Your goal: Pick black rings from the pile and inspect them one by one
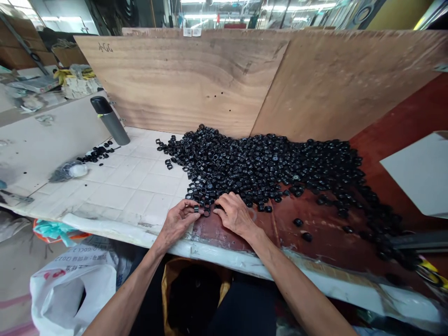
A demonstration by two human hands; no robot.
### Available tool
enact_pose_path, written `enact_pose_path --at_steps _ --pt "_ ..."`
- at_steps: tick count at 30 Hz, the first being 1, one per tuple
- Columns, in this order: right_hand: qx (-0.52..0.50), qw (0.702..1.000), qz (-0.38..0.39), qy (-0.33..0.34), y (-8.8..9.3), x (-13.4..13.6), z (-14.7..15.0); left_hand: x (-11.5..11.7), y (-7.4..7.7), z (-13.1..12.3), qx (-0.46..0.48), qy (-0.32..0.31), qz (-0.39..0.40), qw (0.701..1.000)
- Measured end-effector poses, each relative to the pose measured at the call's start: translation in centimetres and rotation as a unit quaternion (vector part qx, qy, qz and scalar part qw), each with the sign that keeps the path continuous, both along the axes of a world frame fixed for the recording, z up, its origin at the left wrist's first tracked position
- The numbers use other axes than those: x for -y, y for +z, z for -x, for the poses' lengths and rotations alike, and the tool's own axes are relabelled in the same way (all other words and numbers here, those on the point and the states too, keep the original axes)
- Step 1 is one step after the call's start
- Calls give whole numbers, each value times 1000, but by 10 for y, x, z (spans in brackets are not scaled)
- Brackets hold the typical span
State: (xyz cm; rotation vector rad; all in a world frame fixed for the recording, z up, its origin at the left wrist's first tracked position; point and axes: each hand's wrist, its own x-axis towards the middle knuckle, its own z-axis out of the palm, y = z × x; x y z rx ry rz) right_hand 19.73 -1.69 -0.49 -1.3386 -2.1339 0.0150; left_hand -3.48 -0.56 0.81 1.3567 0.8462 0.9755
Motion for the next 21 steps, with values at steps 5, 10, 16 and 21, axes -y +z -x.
enact_pose_path --at_steps 5,10,16,21 --pt "-194 980 -12 36 7 3 3 1 7 4 55 -34 47 997" --pt "-357 926 76 96 23 8 11 1 10 4 75 -33 94 992" --pt "-457 862 193 108 18 11 19 0 11 0 75 -24 93 993" --pt "-416 891 148 103 18 11 19 2 8 -1 42 3 62 997"
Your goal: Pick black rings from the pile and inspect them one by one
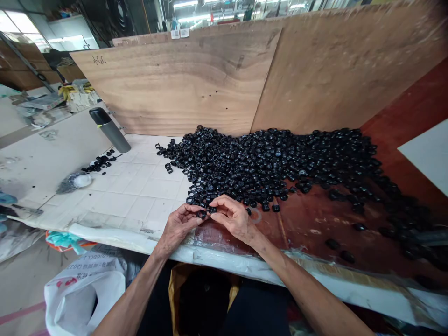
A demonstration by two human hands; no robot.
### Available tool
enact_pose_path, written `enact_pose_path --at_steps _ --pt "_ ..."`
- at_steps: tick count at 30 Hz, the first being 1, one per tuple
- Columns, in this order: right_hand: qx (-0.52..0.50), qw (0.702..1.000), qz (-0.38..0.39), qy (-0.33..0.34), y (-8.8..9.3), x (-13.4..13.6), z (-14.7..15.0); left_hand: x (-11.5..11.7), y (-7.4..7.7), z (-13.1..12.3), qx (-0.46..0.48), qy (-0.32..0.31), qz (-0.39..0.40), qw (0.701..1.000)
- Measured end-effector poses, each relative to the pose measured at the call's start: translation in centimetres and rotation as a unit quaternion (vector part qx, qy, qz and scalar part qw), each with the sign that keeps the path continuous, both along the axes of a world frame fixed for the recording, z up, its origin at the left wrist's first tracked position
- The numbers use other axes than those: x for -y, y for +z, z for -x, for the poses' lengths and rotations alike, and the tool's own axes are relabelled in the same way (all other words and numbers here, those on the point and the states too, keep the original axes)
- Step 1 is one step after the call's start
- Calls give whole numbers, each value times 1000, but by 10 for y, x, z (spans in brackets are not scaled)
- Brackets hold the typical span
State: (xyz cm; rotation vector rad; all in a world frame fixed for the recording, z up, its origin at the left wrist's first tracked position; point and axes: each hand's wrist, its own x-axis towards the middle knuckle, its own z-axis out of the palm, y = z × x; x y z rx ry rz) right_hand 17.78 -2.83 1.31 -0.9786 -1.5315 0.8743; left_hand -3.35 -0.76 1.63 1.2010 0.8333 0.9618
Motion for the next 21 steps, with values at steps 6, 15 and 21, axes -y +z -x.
enact_pose_path --at_steps 6,15,21 --pt "103 992 -68 -11 -2 2 3 1 -7 0 -68 52 -79 993" --pt "126 988 -82 -16 -9 3 7 0 -13 0 -116 52 -222 967" --pt "145 984 -99 -19 -10 3 9 1 -10 -1 -115 45 -226 966"
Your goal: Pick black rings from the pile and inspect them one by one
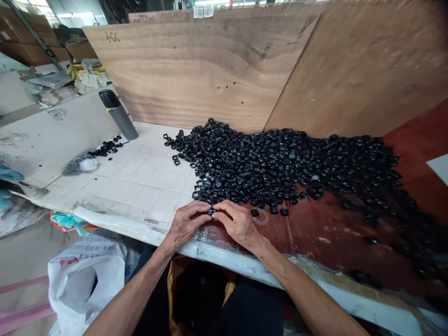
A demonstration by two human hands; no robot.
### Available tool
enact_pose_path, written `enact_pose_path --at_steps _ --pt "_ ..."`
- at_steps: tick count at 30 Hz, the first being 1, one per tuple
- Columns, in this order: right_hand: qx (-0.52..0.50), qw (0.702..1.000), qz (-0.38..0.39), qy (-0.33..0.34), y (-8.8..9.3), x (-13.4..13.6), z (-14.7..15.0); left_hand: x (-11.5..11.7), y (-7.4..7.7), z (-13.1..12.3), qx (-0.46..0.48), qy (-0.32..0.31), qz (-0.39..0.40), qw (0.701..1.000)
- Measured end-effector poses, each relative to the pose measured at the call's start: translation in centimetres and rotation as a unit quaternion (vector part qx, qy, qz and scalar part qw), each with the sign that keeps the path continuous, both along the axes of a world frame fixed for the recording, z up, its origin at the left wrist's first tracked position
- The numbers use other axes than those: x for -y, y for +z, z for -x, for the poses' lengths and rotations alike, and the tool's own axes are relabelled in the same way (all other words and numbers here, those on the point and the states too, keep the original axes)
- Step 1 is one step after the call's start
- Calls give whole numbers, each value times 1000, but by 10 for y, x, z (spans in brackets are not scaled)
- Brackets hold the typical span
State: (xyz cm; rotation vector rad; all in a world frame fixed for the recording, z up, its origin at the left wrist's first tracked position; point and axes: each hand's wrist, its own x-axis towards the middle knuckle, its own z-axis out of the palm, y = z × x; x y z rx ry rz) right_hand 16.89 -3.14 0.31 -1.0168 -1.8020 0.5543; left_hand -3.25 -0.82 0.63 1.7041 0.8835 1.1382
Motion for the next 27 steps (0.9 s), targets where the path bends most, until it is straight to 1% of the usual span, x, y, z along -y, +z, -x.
enact_pose_path --at_steps 4,10,14,17,20,22,24,27 --pt "12 1000 -6 -5 0 0 1 0 -1 0 3 -8 -10 1000" --pt "23 999 3 -23 -2 2 5 -2 -11 2 13 -24 -36 999" --pt "30 999 16 -14 2 7 6 -2 -12 3 21 -20 -20 999" --pt "62 997 45 -19 7 10 8 -1 -11 5 23 -33 -22 999" --pt "112 990 66 -57 11 15 16 0 -10 6 25 -48 -46 997" --pt "118 986 67 -100 12 20 22 0 -10 6 28 -55 -52 997" --pt "82 984 76 -138 14 27 29 0 -11 7 31 -62 -47 996" --pt "21 985 87 -146 15 37 38 0 -12 9 40 -65 -32 997"
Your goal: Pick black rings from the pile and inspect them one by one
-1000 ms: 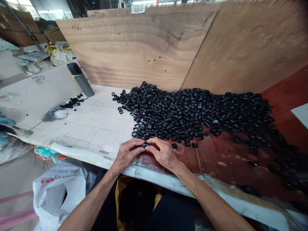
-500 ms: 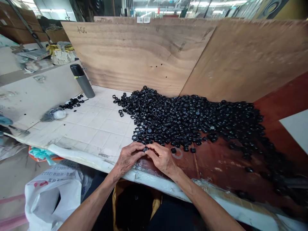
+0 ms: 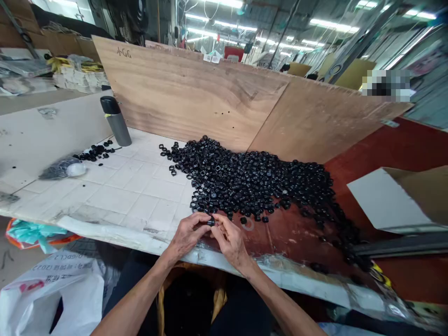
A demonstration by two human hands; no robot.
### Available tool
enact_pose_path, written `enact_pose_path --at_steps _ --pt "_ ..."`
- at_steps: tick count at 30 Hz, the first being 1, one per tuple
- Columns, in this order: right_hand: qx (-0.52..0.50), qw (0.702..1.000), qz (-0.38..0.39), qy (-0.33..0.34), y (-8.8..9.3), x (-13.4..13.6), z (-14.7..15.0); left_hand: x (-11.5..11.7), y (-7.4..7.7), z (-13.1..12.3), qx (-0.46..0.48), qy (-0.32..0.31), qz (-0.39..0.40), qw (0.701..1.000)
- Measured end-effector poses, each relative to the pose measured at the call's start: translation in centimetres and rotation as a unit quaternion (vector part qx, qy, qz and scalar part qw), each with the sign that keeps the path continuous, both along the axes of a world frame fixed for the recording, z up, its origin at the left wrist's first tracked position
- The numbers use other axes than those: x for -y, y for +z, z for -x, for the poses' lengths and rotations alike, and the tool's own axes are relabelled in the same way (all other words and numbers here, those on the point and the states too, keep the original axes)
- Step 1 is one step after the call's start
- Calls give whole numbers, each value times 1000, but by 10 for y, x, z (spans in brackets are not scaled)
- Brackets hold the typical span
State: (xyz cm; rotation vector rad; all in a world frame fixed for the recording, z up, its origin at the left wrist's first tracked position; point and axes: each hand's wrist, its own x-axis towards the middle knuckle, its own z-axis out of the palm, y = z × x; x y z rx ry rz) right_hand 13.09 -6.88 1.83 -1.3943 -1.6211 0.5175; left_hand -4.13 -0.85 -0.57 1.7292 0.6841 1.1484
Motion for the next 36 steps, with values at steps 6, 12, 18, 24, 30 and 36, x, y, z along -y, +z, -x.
enact_pose_path --at_steps 6,12,18,24,30,36 --pt "-11 999 41 -23 6 14 8 11 1 6 -1 0 26 1000" --pt "-6 999 42 -25 11 28 10 28 7 4 31 1 112 993" --pt "-85 995 48 -32 10 35 10 38 7 3 43 -49 172 983" --pt "-62 998 10 13 17 47 15 58 10 7 87 -78 279 953" --pt "-216 961 152 -80 8 66 43 76 -4 19 -28 3 47 999" --pt "-268 916 288 -77 -1 83 42 88 -8 41 -139 -45 -184 972"
